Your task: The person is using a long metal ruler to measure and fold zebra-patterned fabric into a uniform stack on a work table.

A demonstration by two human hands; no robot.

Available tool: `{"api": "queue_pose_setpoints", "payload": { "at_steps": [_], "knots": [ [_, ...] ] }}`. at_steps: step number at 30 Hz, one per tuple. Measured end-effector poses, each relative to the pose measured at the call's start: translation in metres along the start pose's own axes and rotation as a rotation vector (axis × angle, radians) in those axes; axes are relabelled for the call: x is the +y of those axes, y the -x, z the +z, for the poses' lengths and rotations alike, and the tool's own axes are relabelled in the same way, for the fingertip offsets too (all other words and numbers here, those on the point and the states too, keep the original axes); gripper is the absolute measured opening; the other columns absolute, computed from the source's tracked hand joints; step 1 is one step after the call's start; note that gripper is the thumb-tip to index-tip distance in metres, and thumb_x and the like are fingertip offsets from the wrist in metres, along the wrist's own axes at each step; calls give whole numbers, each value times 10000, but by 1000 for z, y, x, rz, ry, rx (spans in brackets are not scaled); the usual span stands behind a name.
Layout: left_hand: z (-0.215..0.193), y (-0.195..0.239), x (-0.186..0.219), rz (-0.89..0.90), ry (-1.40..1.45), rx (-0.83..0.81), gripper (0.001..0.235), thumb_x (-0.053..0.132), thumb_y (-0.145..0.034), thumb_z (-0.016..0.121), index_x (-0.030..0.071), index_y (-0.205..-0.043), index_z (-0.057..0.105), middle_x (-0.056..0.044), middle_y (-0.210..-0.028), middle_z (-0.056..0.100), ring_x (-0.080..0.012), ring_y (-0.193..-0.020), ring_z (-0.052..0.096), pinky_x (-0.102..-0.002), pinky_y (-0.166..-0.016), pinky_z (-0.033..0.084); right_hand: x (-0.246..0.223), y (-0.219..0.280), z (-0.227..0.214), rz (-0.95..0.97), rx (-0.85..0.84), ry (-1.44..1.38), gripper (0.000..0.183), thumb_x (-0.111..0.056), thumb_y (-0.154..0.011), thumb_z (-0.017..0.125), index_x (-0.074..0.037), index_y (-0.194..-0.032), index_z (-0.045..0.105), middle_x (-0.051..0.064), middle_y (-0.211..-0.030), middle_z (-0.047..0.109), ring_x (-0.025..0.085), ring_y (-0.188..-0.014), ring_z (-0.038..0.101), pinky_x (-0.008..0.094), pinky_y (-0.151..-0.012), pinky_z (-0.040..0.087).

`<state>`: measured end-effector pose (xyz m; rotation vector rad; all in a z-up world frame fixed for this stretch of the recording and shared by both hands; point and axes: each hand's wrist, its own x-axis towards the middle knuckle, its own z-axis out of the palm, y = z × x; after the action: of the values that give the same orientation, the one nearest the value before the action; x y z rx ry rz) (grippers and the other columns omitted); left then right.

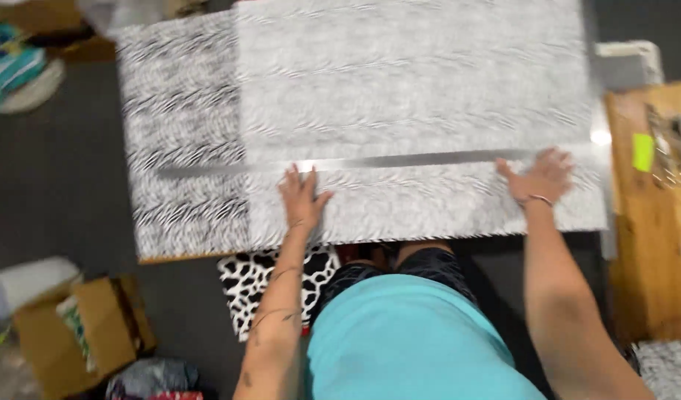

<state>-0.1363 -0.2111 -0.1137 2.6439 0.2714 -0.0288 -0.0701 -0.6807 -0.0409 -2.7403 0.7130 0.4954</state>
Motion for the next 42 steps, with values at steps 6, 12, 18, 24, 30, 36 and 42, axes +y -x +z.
{"api": "queue_pose_setpoints", "payload": {
  "at_steps": [6, 12, 18, 24, 30, 36, 42],
  "knots": [
    [23, -4, -19, 82, -45, -14, 822, 653, -888, 595, 284, -1574, 331, -215, -1668, 97, -449, -1534, 39, -714, -1156, 39, -9, 2, -4, 138, -135, 104, 1228, -869, -765, 330, -84, -1589, -133, 173, -1661, -154, 402, -1548, -85, 628, -1235, 20],
    [-5, 8, 5, 10, 52, -104, 791, 607, -939, 514, 270, -1599, 235, -157, -1682, 11, -373, -1548, -52, -587, -1209, -69, -8, 3, 2, 175, -103, -1, 1247, -846, -747, 413, -125, -1616, -117, 88, -1666, -184, 277, -1544, -166, 569, -1261, -44],
    [-56, 16, 21, -101, 352, -51, 513, 255, -953, 643, 162, -1441, 515, -157, -1640, 224, -330, -1524, 146, -493, -1246, 3, -1, -8, 12, 198, -63, 5, 1264, -878, -725, 407, -170, -1620, -135, 59, -1669, -192, 282, -1565, -149, 574, -1265, -53],
    [-84, 22, -38, -654, 185, 207, 290, 269, -898, 728, 147, -1153, 660, -68, -1180, 620, -199, -963, 624, -300, -831, 581, 38, -9, 32, 86, 90, -151, 970, -648, -993, 512, -154, -1667, 18, 131, -1659, -109, 304, -1566, -68, 551, -1263, -17],
    [-113, 24, -71, -933, 305, -86, 443, 420, -859, 782, 188, -1203, 627, 1, -1058, 727, -105, -642, 675, -246, -611, 553, 55, 22, 43, -13, 275, -331, 789, -431, -1032, 633, -5, -1590, 272, 288, -1612, 111, 424, -1483, 59, 589, -1173, 9],
    [-115, 19, -84, -916, 384, -208, 169, 341, -851, 815, 193, -898, 749, 31, -854, 733, -159, -820, 659, -346, -844, 530, 61, 30, 42, 85, 267, -325, 783, -441, -1009, 663, -65, -1595, 306, 260, -1624, 92, 411, -1484, 21, 631, -1156, -29],
    [-116, 13, -89, -857, 382, -312, 126, 297, -915, 724, 174, -893, 712, 10, -811, 660, -153, -724, 566, -364, -826, 501, 59, 35, 28, 184, 195, -343, 857, -521, -976, 663, -136, -1620, 250, 240, -1630, 15, 414, -1492, -41, 622, -1183, -42]
  ]
}}
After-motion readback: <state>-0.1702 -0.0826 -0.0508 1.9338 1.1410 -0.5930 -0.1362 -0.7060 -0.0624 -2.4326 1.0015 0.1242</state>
